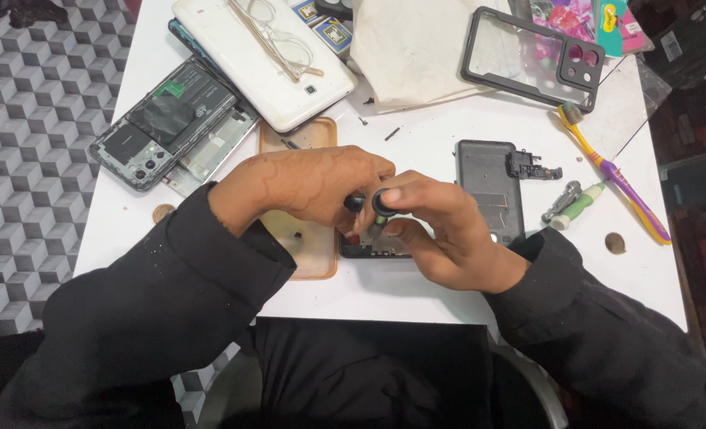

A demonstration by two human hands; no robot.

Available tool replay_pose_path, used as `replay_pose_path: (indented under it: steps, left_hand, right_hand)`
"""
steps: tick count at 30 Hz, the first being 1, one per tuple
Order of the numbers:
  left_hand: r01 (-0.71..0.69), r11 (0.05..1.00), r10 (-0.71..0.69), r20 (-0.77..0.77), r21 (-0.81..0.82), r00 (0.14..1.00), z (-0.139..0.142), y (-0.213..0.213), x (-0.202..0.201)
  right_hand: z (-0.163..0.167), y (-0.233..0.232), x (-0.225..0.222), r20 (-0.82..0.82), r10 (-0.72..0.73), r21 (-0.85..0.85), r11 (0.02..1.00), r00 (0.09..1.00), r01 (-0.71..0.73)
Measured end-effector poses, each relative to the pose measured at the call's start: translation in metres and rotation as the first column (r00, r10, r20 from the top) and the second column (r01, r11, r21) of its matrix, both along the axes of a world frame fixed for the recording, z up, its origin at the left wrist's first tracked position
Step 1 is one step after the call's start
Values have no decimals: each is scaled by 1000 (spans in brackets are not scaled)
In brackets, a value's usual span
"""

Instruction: The person uses a screwdriver to remove screws from a disassembled smartphone chassis on a white workbench. They place removed screws into a small plastic tray and continue unscrewing multiple fasteners from the device frame.

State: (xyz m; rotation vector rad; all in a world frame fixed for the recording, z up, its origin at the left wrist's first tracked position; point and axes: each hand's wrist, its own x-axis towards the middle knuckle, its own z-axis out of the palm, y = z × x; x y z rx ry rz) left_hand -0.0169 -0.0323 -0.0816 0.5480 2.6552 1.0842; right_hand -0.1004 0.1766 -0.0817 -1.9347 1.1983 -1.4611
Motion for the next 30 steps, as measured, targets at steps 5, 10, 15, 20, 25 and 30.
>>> replay_pose_path:
  steps: [5,10,15,20,25,30]
  left_hand:
    - [-24,993,18,54,117,998,-4,-4,-1]
    - [-6,1000,6,-24,16,1000,0,-3,0]
    - [24,989,-31,40,148,999,1,-3,-1]
    - [59,992,-58,-10,112,998,0,-3,-2]
    - [-6,988,-2,54,154,999,4,-1,0]
    - [-106,990,89,169,90,981,9,1,2]
  right_hand:
    - [3,-3,-1,-82,-60,-49,997,995,56]
    - [-2,-5,-3,-174,-165,-103,983,971,149]
    - [-5,0,-3,-123,-151,-79,987,981,142]
    - [-2,4,0,24,-52,29,998,998,52]
    - [4,-1,0,-78,-81,-51,996,994,77]
    - [4,-3,-1,-183,-185,-110,980,966,167]
